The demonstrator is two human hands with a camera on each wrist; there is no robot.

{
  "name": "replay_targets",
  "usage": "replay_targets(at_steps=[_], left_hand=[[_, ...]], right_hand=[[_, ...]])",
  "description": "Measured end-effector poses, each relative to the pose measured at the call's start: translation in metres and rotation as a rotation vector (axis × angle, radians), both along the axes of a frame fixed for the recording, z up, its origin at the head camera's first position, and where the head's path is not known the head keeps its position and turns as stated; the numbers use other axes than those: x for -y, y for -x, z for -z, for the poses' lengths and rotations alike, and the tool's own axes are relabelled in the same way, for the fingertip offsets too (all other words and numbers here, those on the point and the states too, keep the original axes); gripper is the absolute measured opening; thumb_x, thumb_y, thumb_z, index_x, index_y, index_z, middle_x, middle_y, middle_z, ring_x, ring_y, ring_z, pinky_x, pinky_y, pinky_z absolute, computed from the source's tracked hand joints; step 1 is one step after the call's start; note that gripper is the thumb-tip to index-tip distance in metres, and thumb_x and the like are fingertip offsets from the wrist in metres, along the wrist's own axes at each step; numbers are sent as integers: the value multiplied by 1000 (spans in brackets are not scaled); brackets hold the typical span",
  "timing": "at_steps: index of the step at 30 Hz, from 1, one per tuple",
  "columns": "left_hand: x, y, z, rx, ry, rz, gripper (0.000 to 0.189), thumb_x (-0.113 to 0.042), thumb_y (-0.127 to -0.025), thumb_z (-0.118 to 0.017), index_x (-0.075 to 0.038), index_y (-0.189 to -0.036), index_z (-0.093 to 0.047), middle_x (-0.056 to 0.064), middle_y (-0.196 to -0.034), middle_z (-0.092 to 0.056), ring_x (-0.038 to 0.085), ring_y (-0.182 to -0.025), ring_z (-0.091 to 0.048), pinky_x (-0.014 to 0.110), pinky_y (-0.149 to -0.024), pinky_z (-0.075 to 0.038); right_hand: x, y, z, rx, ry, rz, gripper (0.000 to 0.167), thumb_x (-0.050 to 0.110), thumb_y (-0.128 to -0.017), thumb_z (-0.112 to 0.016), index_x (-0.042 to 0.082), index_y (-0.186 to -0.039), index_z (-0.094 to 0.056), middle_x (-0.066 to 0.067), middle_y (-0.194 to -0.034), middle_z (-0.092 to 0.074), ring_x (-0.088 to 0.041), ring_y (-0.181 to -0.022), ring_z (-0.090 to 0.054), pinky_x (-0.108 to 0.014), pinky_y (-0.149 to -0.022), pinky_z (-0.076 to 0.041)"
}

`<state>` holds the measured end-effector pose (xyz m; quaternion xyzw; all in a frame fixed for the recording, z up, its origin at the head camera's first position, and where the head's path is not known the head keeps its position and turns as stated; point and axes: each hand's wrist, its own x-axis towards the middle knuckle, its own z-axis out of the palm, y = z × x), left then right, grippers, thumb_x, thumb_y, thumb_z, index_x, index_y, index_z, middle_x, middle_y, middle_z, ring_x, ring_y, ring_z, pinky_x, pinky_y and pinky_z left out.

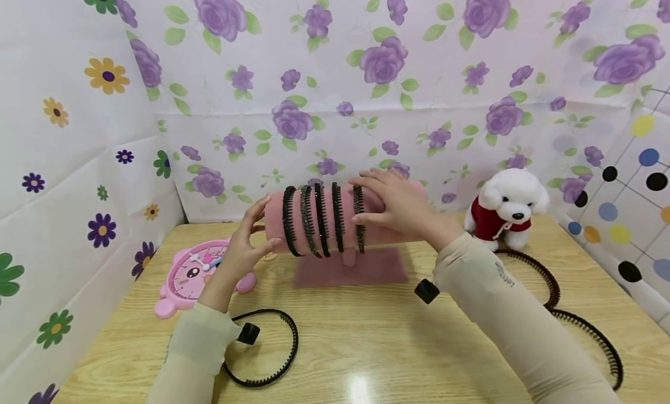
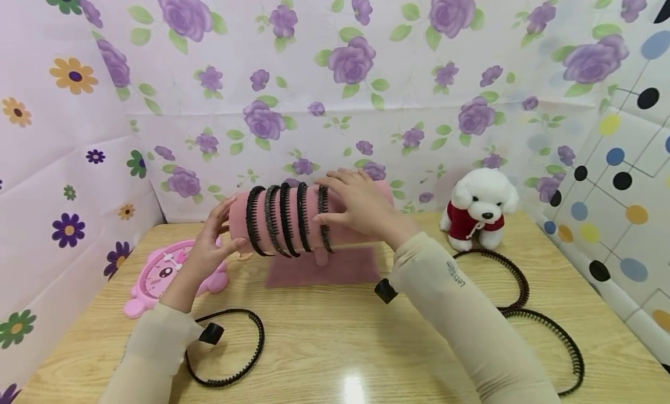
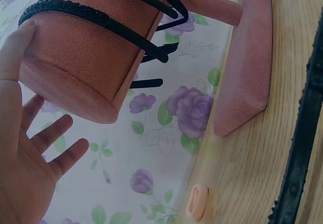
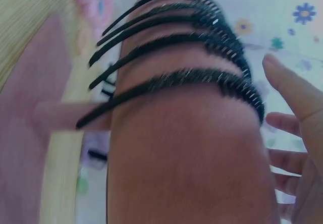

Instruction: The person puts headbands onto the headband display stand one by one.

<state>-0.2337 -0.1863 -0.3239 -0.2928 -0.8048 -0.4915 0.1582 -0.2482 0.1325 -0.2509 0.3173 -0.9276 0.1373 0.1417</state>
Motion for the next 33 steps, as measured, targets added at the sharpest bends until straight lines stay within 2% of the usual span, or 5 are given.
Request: replay_targets(at_steps=[8,14,16,22,33], left_hand=[[6,2,7,-4,-13,-1,78,8,-84,-64,-6,-150,-25,15,-158,-26,37,-136,-35,47,-102,-39],[10,6,11,-13,-10,-8,80,6,-84,-66,-10,-151,-25,12,-158,-27,35,-138,-36,47,-102,-39],[7,0,4,-12,-10,-4,78,9,-83,-65,-3,-149,-25,18,-157,-26,39,-137,-36,51,-102,-39],[5,3,1,0,-21,16,78,9,-83,-65,-3,-149,-25,20,-156,-26,41,-136,-36,56,-102,-39],[7,7,2,51,-2,24,78,5,-86,-64,-7,-151,-23,16,-158,-24,39,-137,-35,57,-105,-36]], right_hand=[[10,-26,7,-213,331,-88,53,27,-84,-74,7,-130,-58,-12,-132,-60,-29,-126,-51,-46,-111,-37],[25,-47,19,-325,481,-193,47,12,-80,-77,1,-123,-61,-14,-119,-65,-27,-112,-60,-43,-98,-49],[30,-54,23,-321,508,-203,46,8,-79,-76,0,-122,-60,-14,-115,-66,-25,-104,-62,-41,-89,-54],[44,-70,36,-223,591,-208,43,4,-81,-74,1,-121,-60,-12,-97,-63,-17,-75,-60,-28,-62,-56],[81,-82,71,68,617,-157,36,15,-86,-71,6,-120,-62,-6,-94,-64,-10,-77,-61,-24,-65,-55]])
